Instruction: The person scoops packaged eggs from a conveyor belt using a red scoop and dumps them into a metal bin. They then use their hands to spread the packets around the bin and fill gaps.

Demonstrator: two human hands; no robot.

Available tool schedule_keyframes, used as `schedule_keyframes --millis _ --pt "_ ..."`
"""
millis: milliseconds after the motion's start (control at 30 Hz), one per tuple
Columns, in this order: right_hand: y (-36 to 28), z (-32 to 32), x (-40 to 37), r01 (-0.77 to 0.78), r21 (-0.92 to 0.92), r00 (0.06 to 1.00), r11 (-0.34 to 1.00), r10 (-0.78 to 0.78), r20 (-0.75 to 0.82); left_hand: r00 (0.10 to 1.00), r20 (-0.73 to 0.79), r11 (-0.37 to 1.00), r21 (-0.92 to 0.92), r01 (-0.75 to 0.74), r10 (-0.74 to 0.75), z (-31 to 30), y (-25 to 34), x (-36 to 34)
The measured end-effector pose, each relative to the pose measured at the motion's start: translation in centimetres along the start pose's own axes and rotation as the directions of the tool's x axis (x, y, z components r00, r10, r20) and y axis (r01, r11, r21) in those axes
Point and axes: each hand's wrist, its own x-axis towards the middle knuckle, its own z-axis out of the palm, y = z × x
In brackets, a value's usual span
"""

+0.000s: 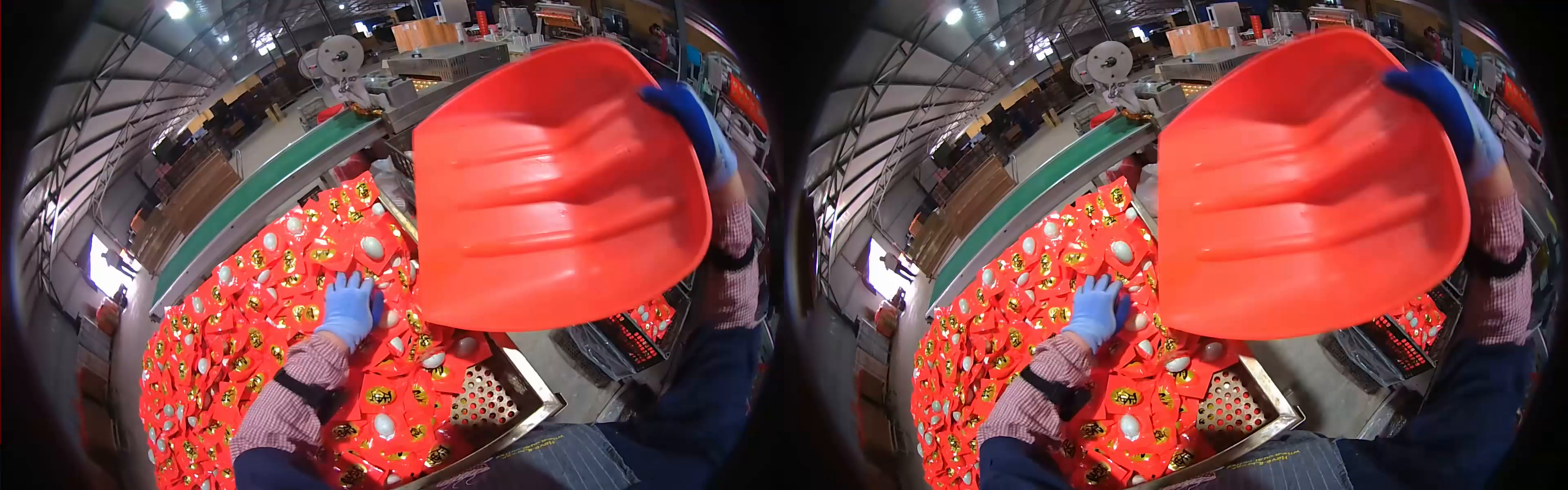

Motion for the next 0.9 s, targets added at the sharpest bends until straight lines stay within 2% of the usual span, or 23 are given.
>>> schedule_keyframes --millis 33,67,100,133,167,200,233,300,333,367,433,467,500,567,600,667,700,767,800,867,900 --pt "1.9 0.8 -4.3 -0.220 0.194 0.975 0.956 0.221 0.014 0.991 -0.137 0.998 -0.066 -0.002 -0.008 0.6 -1.1 0.4" --pt "3.8 1.6 -8.6 -0.408 0.383 0.902 0.829 0.432 0.028 0.974 -0.224 0.999 0.012 -0.039 0.041 -0.8 -0.7 0.2" --pt "2.5 2.2 -11.3 -0.556 0.610 0.751 0.564 0.656 0.078 0.947 -0.307 0.993 0.092 -0.068 0.093 -2.4 -0.3 0.1" --pt "0.7 3.0 -13.5 -0.590 0.765 0.572 0.257 0.802 0.171 0.949 -0.302 0.993 0.096 -0.065 0.092 -2.2 -0.4 1.0" --pt "-0.7 3.9 -15.8 -0.526 0.850 0.412 -0.018 0.869 0.274 0.907 -0.407 0.979 0.201 -0.029 0.110 -1.3 -0.5 2.3" --pt "-2.1 5.1 -18.1 -0.398 0.878 0.253 -0.264 0.889 0.382 0.852 -0.504 0.954 0.298 0.020 0.140 -0.1 -0.7 3.4" --pt "-3.6 6.4 -20.4 -0.266 0.860 0.108 -0.436 0.873 0.476 0.853 -0.502 0.954 0.300 0.020 0.140 1.6 -0.9 4.4" --pt "-5.3 10.2 -27.4 -0.420 0.908 0.375 -0.002 0.910 0.176 0.963 -0.267 0.975 0.221 0.031 0.030 4.2 -1.1 6.1" --pt "-8.4 10.1 -25.4 -0.117 0.842 0.305 -0.526 0.788 0.534 0.965 -0.262 0.964 0.258 0.066 0.004 4.3 -0.5 6.4" --pt "-8.3 11.9 -29.9 -0.100 0.852 0.174 -0.513 0.835 0.523 0.967 -0.254 0.963 0.262 0.062 0.006 3.7 -0.3 6.3" --pt "-11.5 12.9 -29.5 -0.035 0.810 0.207 -0.586 0.789 0.579 0.992 -0.123 0.975 0.223 0.013 0.015 1.8 -0.7 5.8" --pt "-12.1 13.3 -30.5 -0.002 0.786 0.176 -0.618 0.774 0.609 0.993 -0.104 0.972 0.233 -0.025 0.050 2.2 -1.9 6.2" --pt "-12.4 13.3 -31.3 0.031 0.765 0.147 -0.644 0.759 0.634 0.998 -0.046 0.989 0.142 -0.034 0.040 0.7 -1.9 6.0" --pt "-12.7 12.7 -31.7 0.047 0.753 0.131 -0.656 0.751 0.647 0.977 -0.197 0.994 0.039 0.098 -0.088 -0.3 -1.9 6.0" --pt "-12.6 12.4 -31.7 0.060 0.735 0.127 -0.675 0.736 0.666 0.977 -0.194 0.995 0.040 0.094 -0.085 -0.4 -1.6 5.5" --pt "-12.1 11.5 -31.9 0.037 0.736 0.127 -0.676 0.733 0.668 0.937 -0.262 0.947 0.162 0.278 -0.231 -0.5 -1.5 3.5" --pt "-11.8 11.1 -31.8 0.006 0.737 0.131 -0.676 0.731 0.670 0.957 -0.039 0.952 0.100 0.289 -0.287 2.3 -3.4 3.1" --pt "-11.2 10.7 -31.7 0.006 0.722 0.151 -0.691 0.715 0.683 0.969 -0.164 0.937 0.270 0.222 -0.182 3.9 -3.3 1.7" --pt "-11.2 10.6 -31.8 0.012 0.713 0.163 -0.701 0.705 0.690 0.969 -0.165 0.935 0.274 0.224 -0.183 3.8 -3.8 1.7" --pt "-9.9 12.0 -34.6 0.019 0.723 0.143 -0.691 0.717 0.682 0.982 -0.149 0.993 -0.024 0.115 -0.117 2.8 -5.4 2.5" --pt "-9.2 12.5 -35.6 0.021 0.732 0.124 -0.681 0.728 0.674 0.978 -0.173 0.989 -0.112 0.101 -0.120 2.0 -5.7 2.7"
